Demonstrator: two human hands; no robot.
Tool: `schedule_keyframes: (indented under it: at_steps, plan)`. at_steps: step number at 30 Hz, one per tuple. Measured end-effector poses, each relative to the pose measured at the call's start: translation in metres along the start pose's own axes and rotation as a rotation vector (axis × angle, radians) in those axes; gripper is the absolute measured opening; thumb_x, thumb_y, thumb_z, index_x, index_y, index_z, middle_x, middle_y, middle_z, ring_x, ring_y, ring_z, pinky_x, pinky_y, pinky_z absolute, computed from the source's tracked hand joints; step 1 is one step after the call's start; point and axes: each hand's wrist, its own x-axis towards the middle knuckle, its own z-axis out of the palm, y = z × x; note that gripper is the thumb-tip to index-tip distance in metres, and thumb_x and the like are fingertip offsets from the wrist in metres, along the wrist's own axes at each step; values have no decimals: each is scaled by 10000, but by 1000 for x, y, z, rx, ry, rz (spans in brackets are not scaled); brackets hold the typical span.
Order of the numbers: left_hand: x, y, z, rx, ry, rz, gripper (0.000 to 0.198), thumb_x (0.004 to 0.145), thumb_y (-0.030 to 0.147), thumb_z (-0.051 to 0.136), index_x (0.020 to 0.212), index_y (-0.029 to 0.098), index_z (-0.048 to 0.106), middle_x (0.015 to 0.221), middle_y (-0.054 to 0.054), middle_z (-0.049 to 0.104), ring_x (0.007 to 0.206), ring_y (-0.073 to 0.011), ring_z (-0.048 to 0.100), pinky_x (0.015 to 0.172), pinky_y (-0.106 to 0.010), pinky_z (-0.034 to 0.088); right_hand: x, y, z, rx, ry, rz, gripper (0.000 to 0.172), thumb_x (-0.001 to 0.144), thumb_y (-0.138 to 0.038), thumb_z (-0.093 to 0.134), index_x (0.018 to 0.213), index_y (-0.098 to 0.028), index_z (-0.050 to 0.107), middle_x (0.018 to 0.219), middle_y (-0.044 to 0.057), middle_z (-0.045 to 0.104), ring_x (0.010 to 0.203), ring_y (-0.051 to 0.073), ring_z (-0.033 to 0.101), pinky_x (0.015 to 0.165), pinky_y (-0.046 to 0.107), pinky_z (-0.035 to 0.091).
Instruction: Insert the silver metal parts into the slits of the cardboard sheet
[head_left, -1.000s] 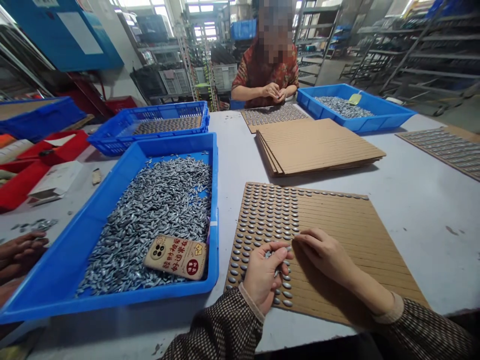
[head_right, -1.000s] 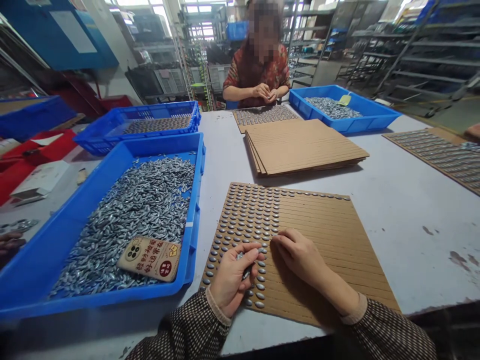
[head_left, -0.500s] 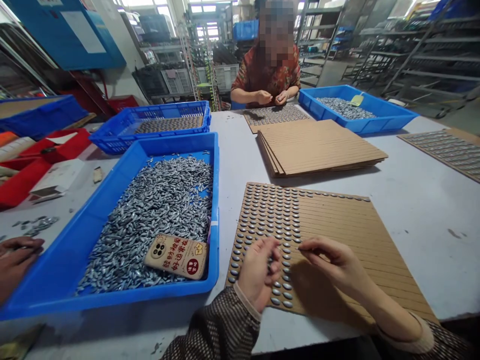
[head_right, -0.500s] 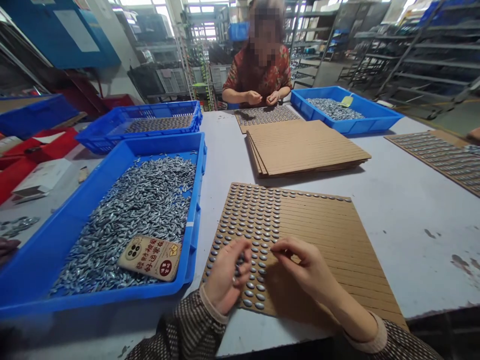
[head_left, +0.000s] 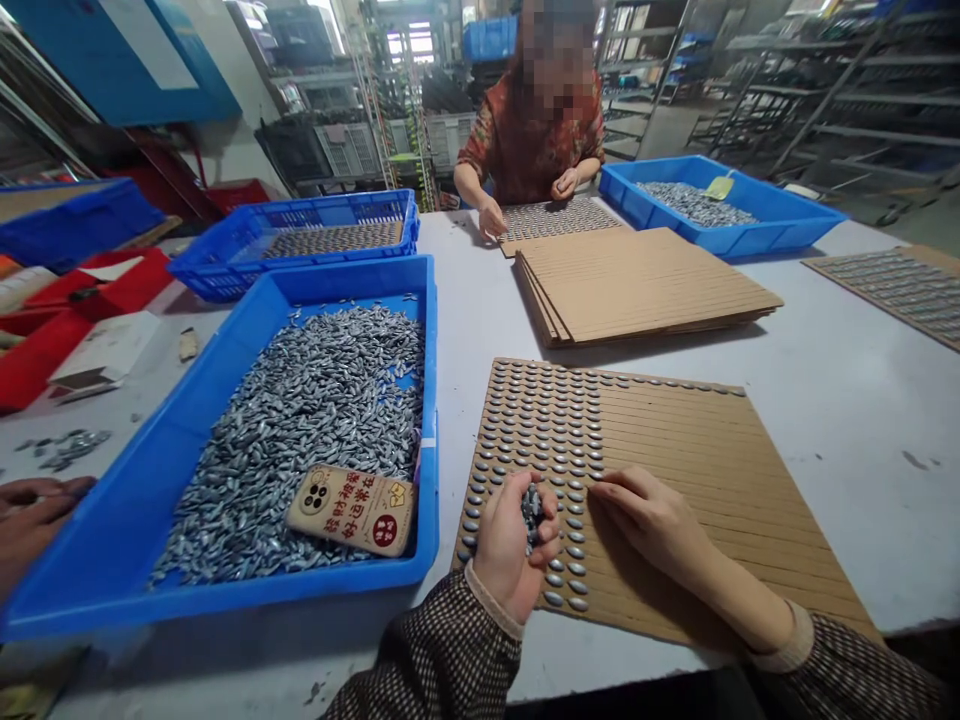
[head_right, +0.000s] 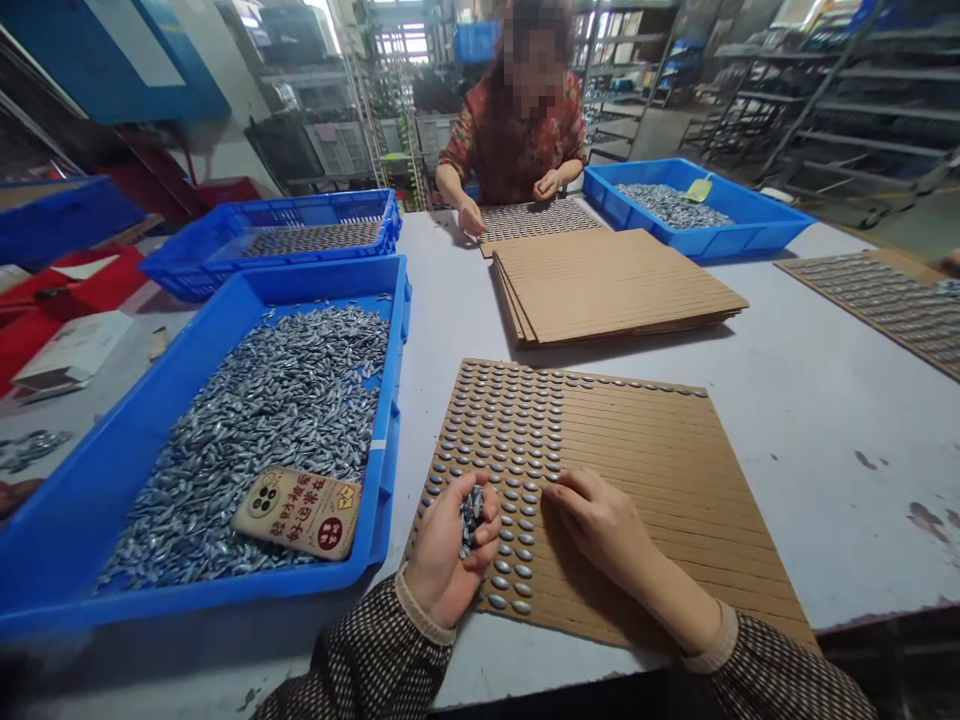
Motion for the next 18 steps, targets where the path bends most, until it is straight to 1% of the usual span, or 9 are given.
schedule_keyframes:
  at_steps: [3, 5, 8, 10, 13, 16, 18]
  plan:
    - [-3, -2, 1, 77, -13, 4, 217, 861, 403, 561, 861, 198, 491, 656, 35, 518, 423, -37, 377, 334, -126, 152, 1, 1, -1, 7, -15, -20, 244, 946, -130, 449, 990, -190, 681, 917, 90, 651, 820, 191, 596, 696, 301, 507]
    - [-3, -4, 0, 108, -38, 7, 282, 833, 454, 606, 860, 193, 504, 669, 38, 520, 426, -27, 371, 339, -122, 154, 1, 2, 0, 18, -23, -30, 249, 947, -124, 440, 998, -191, 675, 921, 92, 649, 825, 192, 589, 709, 308, 510]
    - [-2, -6, -2, 147, -59, 25, 349, 752, 465, 709, 851, 169, 552, 655, 49, 489, 431, -13, 338, 344, -121, 147, 1, 2, -1, 44, -25, -16, 252, 946, -129, 440, 992, -208, 674, 931, 91, 652, 833, 194, 596, 714, 317, 520]
    - [0, -8, -3, 167, -58, 53, 378, 708, 459, 754, 845, 142, 600, 638, 52, 460, 443, -11, 319, 344, -124, 144, 2, -2, -5, 100, -4, 24, 228, 943, -145, 454, 1003, -215, 663, 950, 90, 653, 843, 196, 608, 719, 324, 528]
    - [0, -9, -2, 192, -54, 81, 407, 678, 449, 781, 867, 108, 662, 623, 53, 433, 453, -12, 310, 338, -131, 138, 5, -21, -16, 286, 54, 125, 165, 943, -214, 494, 1027, -213, 636, 934, 86, 660, 810, 191, 625, 695, 317, 540]
    - [-1, -10, -1, 202, -53, 61, 424, 665, 439, 791, 905, 109, 674, 670, 32, 485, 472, -17, 372, 337, -131, 161, 13, -47, -26, 500, 86, 218, 141, 938, -275, 523, 1011, -213, 627, 892, 71, 674, 758, 178, 624, 660, 300, 539]
    - [-1, -11, -1, 204, -58, 61, 418, 663, 422, 795, 918, 122, 656, 699, 20, 527, 488, -24, 412, 341, -126, 186, 19, -59, -29, 597, 98, 238, 144, 938, -288, 529, 1001, -209, 632, 898, 67, 680, 766, 174, 623, 668, 293, 536]
